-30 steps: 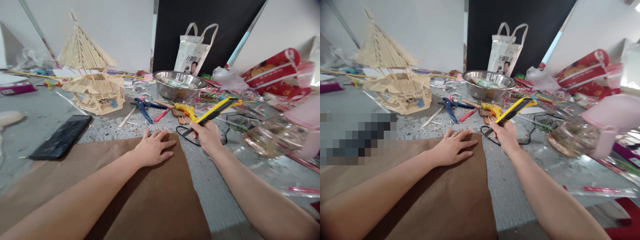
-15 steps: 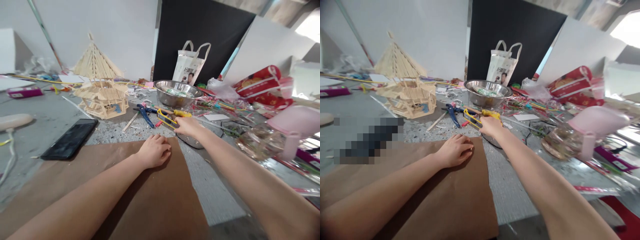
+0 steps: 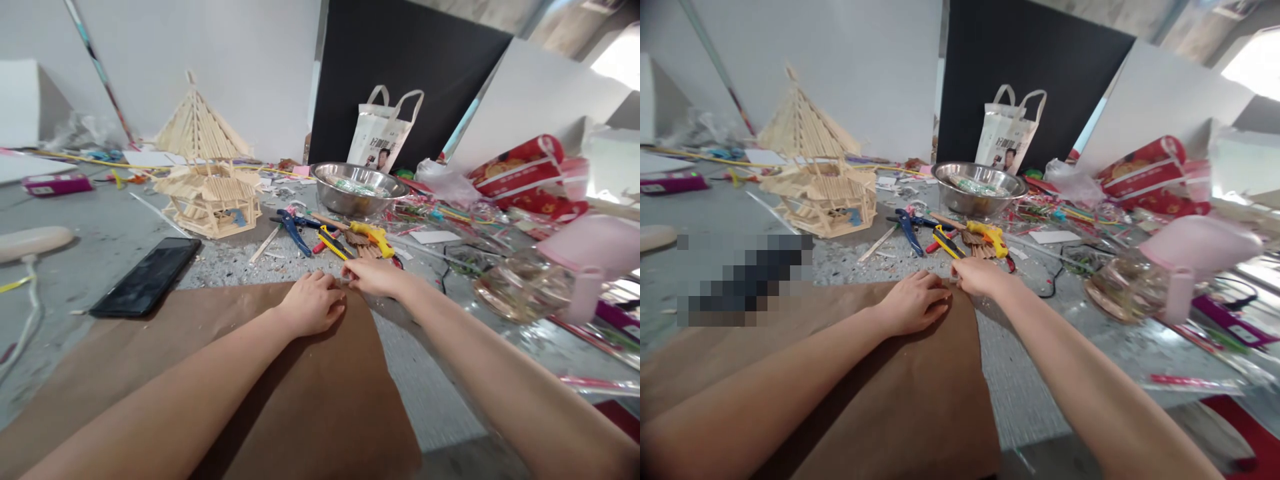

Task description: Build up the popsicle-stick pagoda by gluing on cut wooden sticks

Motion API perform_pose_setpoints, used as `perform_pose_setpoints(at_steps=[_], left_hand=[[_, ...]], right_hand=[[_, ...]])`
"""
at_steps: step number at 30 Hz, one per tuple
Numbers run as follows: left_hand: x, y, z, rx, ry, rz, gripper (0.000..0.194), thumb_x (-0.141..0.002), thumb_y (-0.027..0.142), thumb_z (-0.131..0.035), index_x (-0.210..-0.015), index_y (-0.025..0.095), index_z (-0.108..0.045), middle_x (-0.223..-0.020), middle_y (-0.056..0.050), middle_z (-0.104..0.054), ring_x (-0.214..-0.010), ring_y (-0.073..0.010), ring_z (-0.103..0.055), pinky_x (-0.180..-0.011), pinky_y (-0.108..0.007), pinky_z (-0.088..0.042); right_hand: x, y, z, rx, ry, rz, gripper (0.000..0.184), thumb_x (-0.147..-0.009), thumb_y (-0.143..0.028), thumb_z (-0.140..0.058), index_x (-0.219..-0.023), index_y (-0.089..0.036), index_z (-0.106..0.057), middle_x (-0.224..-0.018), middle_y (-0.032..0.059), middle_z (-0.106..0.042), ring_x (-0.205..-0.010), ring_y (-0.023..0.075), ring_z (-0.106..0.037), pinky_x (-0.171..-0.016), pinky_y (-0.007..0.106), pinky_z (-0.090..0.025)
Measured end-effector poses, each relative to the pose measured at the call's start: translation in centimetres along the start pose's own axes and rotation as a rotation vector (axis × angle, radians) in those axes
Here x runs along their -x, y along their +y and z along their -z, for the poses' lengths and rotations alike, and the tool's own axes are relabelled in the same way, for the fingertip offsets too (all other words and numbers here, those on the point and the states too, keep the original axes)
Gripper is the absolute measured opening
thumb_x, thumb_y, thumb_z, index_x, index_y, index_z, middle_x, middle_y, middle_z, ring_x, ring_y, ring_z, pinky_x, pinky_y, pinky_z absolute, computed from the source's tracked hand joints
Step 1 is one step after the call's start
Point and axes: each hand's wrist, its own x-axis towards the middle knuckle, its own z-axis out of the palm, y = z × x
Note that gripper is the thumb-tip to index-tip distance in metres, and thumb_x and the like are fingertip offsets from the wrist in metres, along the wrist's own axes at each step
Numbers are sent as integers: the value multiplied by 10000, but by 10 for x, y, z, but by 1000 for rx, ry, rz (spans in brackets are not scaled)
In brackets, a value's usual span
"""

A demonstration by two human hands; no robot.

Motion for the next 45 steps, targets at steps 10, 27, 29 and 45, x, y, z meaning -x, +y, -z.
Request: perform_pose_setpoints(at_steps=[10,27,29,45], left_hand=[[-1,0,-2,2,4,-2,302,-815,347,-397,-978,217,-615,-914,-70,-552,-881,-207,-464,-777,-353,-394],[0,3,-1,17,8,8,302,-820,349,-393,-992,231,-612,-900,-67,-543,-863,-197,-458,-791,-351,-382],[0,3,-1,20,9,8,301,-821,347,-392,-991,232,-612,-900,-68,-544,-865,-197,-459,-791,-351,-383],[-6,-6,0,315,194,274,215,-790,267,-440,-873,161,-608,-820,-49,-619,-790,-163,-539,-744,-294,-427]], right_hand=[[-6,5,1,-96,-13,28,152,-650,-190,-531,-776,-210,-613,-763,10,-632,-669,134,-545,-524,212,-308],[-11,8,-4,-25,68,-14,112,-640,-251,-584,-727,-225,-651,-694,14,-633,-706,159,-565,-559,232,-324],[-10,6,-4,-31,54,-18,113,-640,-241,-580,-728,-228,-649,-707,12,-636,-696,155,-565,-554,230,-326],[8,11,5,-703,55,-39,230,-731,-240,-484,-904,-168,-617,-615,-26,-583,-435,59,-430,-447,194,-340]])
